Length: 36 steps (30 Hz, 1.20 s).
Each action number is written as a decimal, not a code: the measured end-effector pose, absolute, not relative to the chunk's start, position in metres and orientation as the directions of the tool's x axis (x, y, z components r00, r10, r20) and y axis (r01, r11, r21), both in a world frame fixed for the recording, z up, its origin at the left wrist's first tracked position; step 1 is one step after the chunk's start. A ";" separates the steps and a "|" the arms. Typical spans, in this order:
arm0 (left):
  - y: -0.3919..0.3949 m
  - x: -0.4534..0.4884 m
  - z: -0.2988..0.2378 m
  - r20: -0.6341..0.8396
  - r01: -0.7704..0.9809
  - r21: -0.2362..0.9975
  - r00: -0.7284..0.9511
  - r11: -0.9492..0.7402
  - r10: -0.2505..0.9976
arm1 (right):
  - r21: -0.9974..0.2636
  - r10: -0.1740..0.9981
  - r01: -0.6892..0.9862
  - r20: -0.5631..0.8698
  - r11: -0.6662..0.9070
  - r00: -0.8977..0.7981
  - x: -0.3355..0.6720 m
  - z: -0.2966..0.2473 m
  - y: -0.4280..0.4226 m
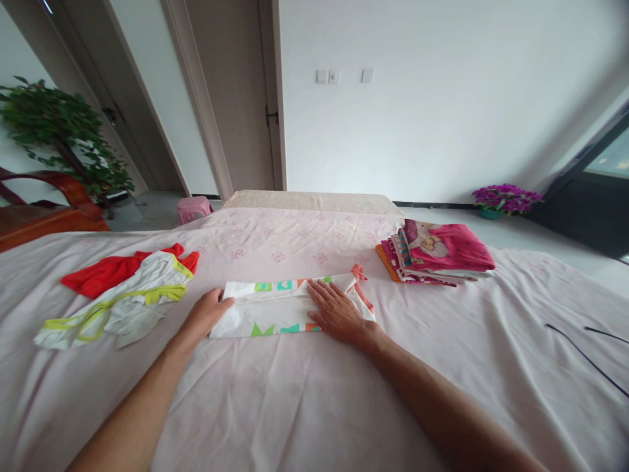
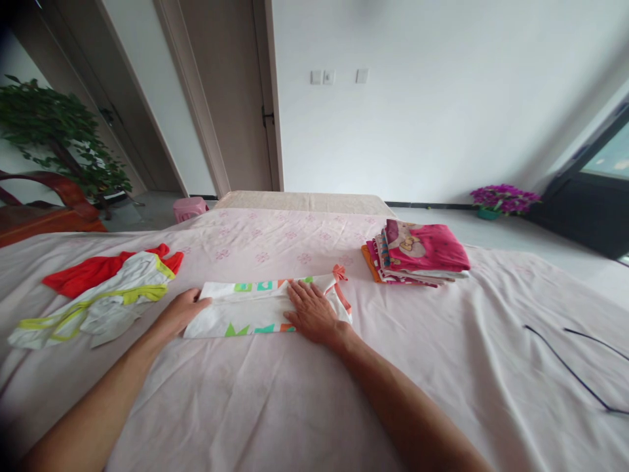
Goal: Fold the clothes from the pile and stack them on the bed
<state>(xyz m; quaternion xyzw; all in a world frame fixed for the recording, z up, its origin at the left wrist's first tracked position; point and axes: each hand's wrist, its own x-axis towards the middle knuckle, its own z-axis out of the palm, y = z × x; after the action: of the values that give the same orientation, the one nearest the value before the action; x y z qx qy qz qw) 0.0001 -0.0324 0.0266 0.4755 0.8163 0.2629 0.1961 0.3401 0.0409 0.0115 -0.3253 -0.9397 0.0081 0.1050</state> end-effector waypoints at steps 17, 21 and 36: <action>0.004 0.086 0.081 0.031 0.715 0.684 -0.226 0.144 0.974 | -0.263 0.667 0.614 0.323 0.744 -0.671 0.348 0.019 0.041; 0.017 0.126 0.073 -0.007 0.729 0.663 -0.220 0.169 0.975 | -0.350 0.732 0.645 0.394 0.679 -0.556 0.354 0.022 0.042; 0.018 0.168 0.033 0.077 0.632 0.775 -0.101 0.004 0.992 | -0.428 0.765 0.643 0.466 0.635 -0.444 0.356 0.021 0.042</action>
<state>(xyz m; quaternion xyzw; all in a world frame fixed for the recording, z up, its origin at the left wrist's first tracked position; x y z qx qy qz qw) 0.1679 0.0175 0.0328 0.6170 0.6582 0.3422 0.2626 0.3561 0.0417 0.0209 -0.4169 -0.8445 0.0943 0.3227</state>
